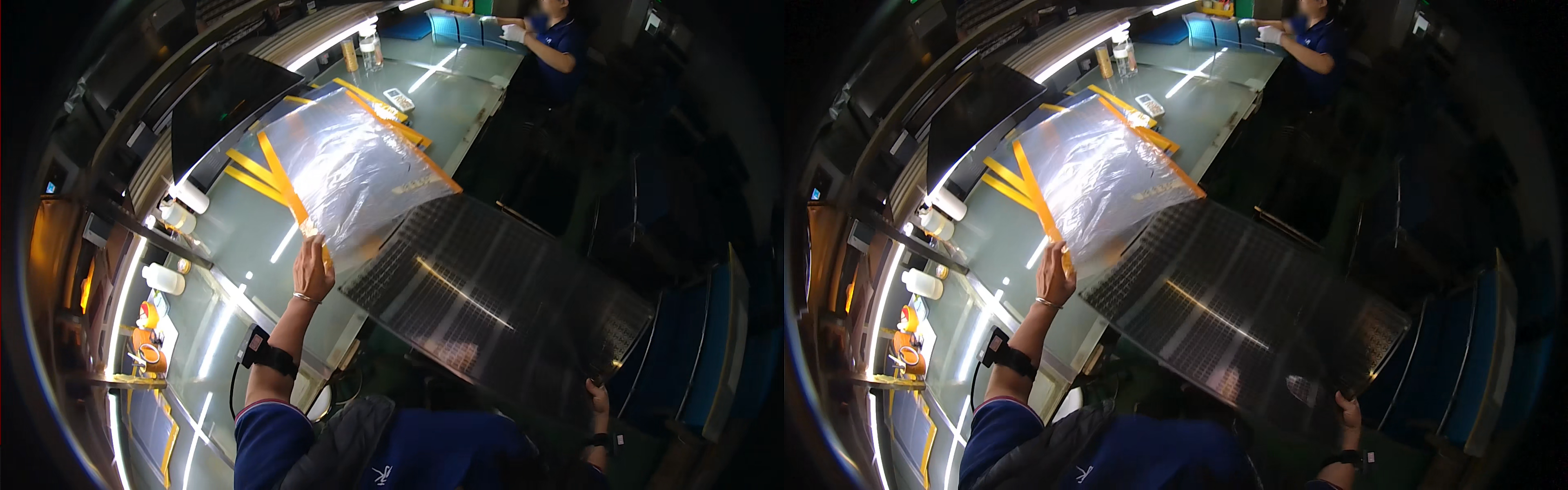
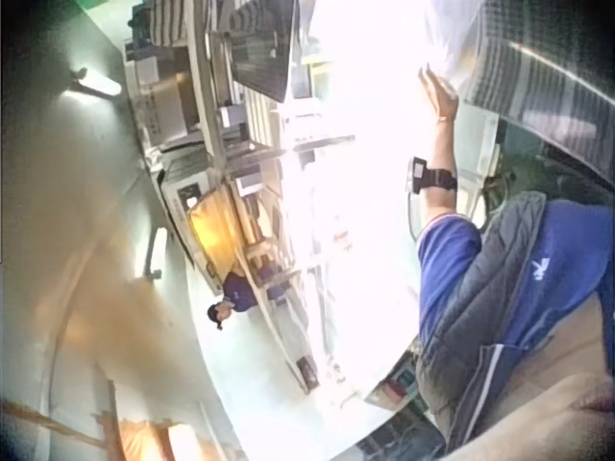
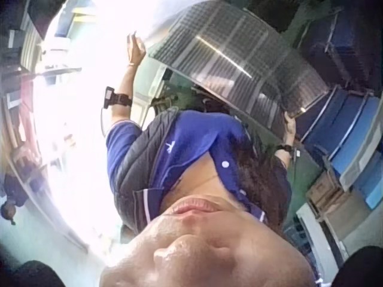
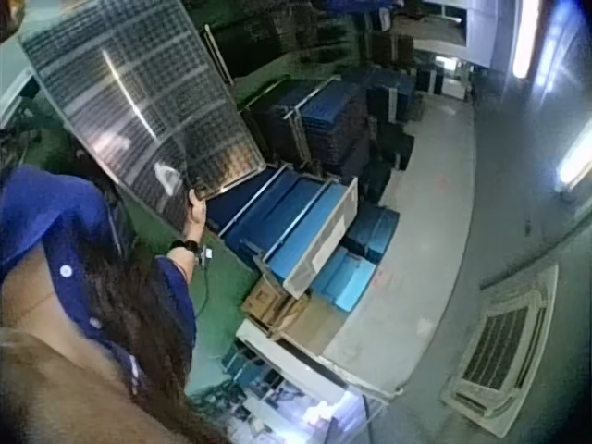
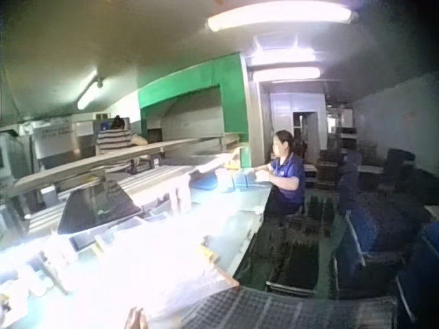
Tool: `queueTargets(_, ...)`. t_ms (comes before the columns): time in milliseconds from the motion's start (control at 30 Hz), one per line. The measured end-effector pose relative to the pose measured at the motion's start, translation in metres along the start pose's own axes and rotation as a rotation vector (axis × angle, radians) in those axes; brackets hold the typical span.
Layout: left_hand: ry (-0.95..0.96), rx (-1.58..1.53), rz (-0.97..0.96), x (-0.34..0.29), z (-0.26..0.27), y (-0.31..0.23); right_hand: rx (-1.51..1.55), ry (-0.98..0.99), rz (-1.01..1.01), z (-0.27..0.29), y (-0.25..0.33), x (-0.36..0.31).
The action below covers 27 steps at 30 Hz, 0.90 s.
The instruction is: Moving metal racks and organizing various industrial sheets and folders in a fabrication facility.
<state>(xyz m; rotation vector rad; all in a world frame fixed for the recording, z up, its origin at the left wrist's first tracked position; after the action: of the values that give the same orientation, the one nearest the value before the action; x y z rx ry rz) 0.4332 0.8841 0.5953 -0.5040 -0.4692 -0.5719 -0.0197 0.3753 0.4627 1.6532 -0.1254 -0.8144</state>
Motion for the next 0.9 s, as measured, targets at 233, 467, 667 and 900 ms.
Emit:
queueTargets(233, -0.113, -0.368, 0.298, -0.031, -0.021, 0.024, 0.008, -0.086, 0.011, 0.009, -0.071, -0.001)
queueTargets(467, -0.220, -0.369, 0.325, -0.036, -0.010, 0.019, 0.111, -0.015, -0.037, -0.003, -0.068, -0.031)
queueTargets(667, -0.277, -0.413, 0.334, -0.025, 0.007, -0.001, 0.148, -0.034, -0.032, -0.042, -0.027, -0.040)
queueTargets(900, -0.275, -0.333, 0.265, -0.013, 0.012, -0.015, 0.175, -0.085, -0.049, -0.029, -0.045, -0.029)
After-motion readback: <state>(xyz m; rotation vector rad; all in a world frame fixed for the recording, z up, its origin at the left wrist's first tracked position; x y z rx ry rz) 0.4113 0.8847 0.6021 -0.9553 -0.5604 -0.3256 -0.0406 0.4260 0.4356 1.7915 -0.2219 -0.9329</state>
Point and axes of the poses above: each hand's wrist, its own x-axis towards the middle knuckle, its own z-axis out of the back of the hand, y = z × x, the point moved 8 cm from there along x, towards the middle knuckle, and after that the axes turned 10 degrees about -x, right-handed, at the moved point
